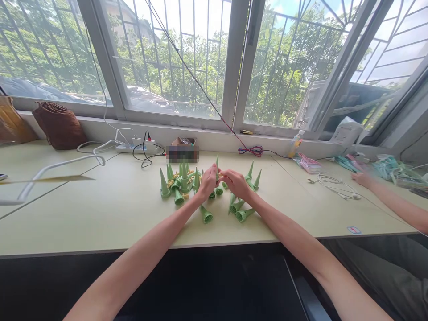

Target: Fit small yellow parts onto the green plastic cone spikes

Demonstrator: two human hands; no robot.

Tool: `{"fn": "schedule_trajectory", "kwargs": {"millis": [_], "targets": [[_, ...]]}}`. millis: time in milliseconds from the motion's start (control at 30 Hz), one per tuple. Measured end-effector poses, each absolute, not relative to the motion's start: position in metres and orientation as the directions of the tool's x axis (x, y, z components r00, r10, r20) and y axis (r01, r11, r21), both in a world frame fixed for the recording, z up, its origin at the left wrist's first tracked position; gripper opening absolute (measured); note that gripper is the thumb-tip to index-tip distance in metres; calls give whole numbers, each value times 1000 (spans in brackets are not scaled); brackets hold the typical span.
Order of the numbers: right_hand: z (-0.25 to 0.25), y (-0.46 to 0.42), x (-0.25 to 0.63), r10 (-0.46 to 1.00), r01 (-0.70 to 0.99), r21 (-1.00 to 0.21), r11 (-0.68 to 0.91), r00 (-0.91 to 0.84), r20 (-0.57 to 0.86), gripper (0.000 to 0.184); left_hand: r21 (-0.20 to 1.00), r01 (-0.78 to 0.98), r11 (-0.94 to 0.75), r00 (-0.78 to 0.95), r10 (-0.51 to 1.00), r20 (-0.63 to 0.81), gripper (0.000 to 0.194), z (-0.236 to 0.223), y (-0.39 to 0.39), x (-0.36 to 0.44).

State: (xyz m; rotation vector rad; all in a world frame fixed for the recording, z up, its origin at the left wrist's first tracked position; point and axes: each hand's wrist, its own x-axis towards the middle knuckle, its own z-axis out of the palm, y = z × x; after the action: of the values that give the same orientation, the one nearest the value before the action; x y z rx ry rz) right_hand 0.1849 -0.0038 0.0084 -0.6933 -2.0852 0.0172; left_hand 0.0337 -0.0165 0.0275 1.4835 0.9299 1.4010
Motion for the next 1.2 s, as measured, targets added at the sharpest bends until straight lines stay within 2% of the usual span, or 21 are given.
{"fn": "schedule_trajectory", "kwargs": {"millis": [367,633,933,1200], "targets": [[10,-7,184,475,435,-282,855,-440,762,25,892,99,-442,115,895,431,55,27,-17,29],[12,-7,182,511,487,-291,823,-414,753,40,888,146,-436,201,892,405,60,26,-16,28],[15,-7,181,588,573,-333,748,-342,733,42,846,184,-500,257,855,450,51,29,-23,29],[17,-5,183,641,560,-418,715,-288,712,44,754,264,-602,341,789,510,38,29,-27,30]]}}
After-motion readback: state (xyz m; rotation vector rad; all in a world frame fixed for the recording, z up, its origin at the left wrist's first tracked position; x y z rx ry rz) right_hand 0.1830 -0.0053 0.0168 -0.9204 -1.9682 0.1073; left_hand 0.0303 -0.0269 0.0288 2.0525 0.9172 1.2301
